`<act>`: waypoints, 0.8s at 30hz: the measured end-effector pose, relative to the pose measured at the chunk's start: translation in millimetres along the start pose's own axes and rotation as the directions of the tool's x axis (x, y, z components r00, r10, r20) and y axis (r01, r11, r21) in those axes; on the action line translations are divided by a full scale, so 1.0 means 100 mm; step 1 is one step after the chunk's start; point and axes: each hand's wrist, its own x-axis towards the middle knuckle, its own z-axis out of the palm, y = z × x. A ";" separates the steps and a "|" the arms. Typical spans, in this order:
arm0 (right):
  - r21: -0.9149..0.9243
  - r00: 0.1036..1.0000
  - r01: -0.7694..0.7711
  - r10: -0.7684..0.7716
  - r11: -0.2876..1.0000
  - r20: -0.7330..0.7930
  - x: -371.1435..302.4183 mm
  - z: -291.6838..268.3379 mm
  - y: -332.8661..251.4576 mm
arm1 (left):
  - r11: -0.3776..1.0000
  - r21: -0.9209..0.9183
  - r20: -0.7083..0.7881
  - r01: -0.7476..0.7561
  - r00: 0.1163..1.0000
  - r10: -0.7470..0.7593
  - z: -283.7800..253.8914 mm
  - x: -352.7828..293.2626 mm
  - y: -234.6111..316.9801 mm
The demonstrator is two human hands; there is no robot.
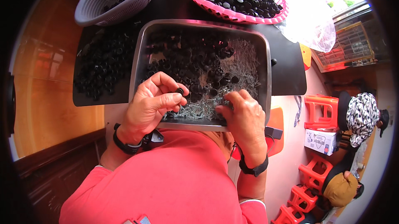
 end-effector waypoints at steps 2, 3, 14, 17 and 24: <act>0.056 0.997 0.053 -0.056 0.997 0.053 0.03 0.04 0.00 | 0.994 0.094 0.004 -0.048 0.999 0.048 0.03 0.00 -0.02; 0.112 0.988 0.101 -0.113 0.989 0.105 0.04 0.06 -0.01 | 0.994 0.097 0.002 -0.049 0.999 0.049 0.05 -0.01 -0.04; 0.343 0.989 0.140 -0.113 0.929 -0.097 0.06 -0.01 -0.05 | 0.923 0.365 0.012 -0.123 0.992 0.127 0.19 -0.03 -0.05; 0.508 0.977 0.171 -0.079 0.844 -0.198 0.05 0.02 -0.02 | 0.900 0.404 0.075 -0.164 0.986 0.146 0.21 -0.02 -0.07; 0.898 0.986 0.094 0.082 0.430 -0.142 -0.08 0.05 -0.06 | 0.899 0.412 0.109 -0.147 0.988 0.111 0.35 0.02 -0.13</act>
